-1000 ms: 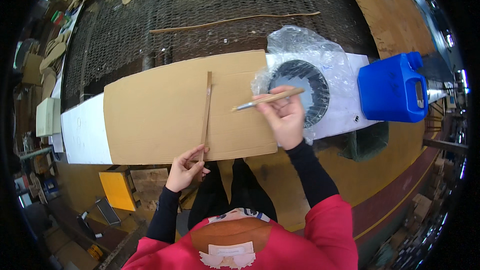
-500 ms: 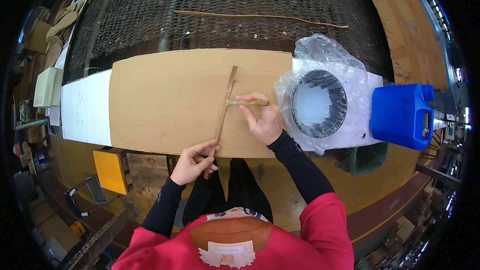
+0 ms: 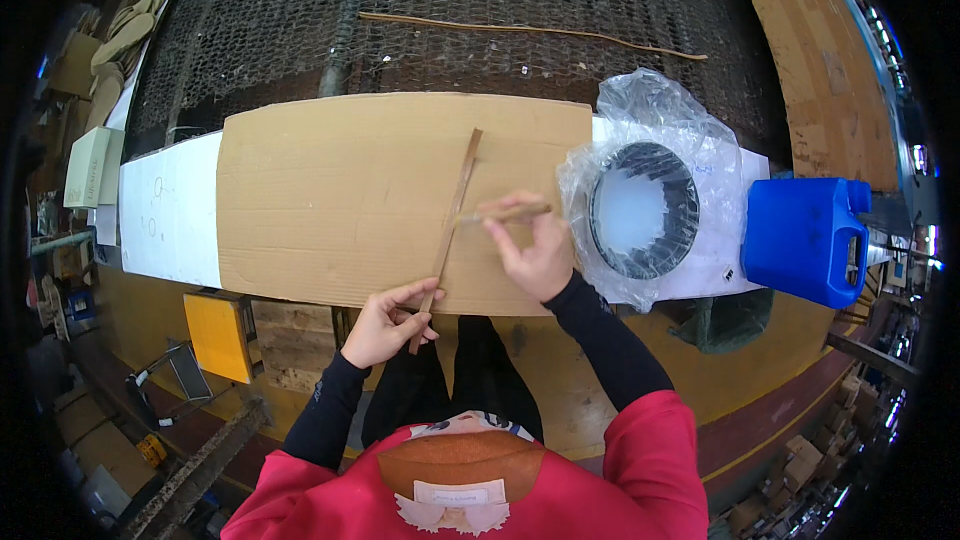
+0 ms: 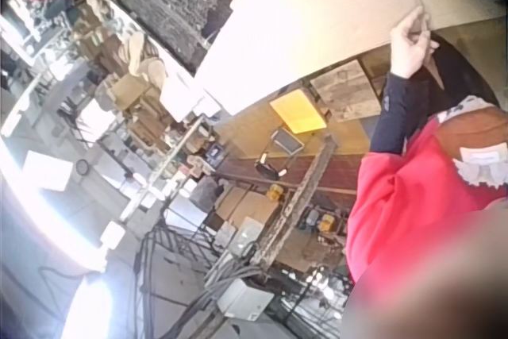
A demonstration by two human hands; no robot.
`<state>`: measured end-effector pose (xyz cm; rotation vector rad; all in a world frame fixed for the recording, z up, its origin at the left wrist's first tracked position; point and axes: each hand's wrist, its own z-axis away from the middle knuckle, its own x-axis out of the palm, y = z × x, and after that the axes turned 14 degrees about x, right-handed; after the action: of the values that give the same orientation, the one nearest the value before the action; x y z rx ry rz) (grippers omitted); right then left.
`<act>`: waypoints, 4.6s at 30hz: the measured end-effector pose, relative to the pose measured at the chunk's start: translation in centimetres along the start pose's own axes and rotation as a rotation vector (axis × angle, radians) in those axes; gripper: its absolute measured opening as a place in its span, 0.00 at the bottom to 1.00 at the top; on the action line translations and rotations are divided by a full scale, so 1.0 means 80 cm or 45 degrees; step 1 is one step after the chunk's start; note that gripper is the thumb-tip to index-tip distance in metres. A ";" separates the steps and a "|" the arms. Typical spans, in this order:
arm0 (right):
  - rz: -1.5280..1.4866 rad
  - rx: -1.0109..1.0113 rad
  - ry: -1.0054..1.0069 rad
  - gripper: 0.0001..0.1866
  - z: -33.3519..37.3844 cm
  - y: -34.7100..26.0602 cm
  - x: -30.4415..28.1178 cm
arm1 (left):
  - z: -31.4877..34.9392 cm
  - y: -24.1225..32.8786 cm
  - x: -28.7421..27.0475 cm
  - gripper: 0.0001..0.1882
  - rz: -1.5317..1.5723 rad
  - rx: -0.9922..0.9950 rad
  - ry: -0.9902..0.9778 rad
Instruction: The person repeatedly dips a brush into a container of white liquid and applies it along the length of thin flexible strips laid on a cardboard sheet. The person handles several strips one at a time, coating each with the liquid and placing them on the work surface.
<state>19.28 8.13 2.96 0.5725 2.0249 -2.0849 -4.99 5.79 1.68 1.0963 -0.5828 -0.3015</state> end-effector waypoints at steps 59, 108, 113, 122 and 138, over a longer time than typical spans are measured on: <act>-0.252 0.066 0.072 0.15 0.065 -0.038 -0.042 | 0.001 -0.002 -0.006 0.18 -0.004 0.033 0.045; -0.092 -0.058 0.023 0.14 -0.014 0.004 0.006 | 0.012 0.000 -0.010 0.22 0.015 0.042 -0.010; -0.110 -0.121 0.240 0.14 -0.042 0.012 0.009 | 0.013 0.000 -0.011 0.22 0.025 0.044 -0.011; -0.012 -0.024 0.031 0.13 -0.005 -0.017 0.004 | 0.012 0.002 -0.014 0.22 0.028 0.032 -0.021; -0.041 -0.118 0.166 0.15 -0.020 -0.010 0.019 | 0.012 0.002 -0.016 0.21 0.045 0.024 -0.002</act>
<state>17.82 9.98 3.07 0.6800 2.2022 -2.0070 -6.57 5.77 1.75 1.1029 -0.6072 -0.2665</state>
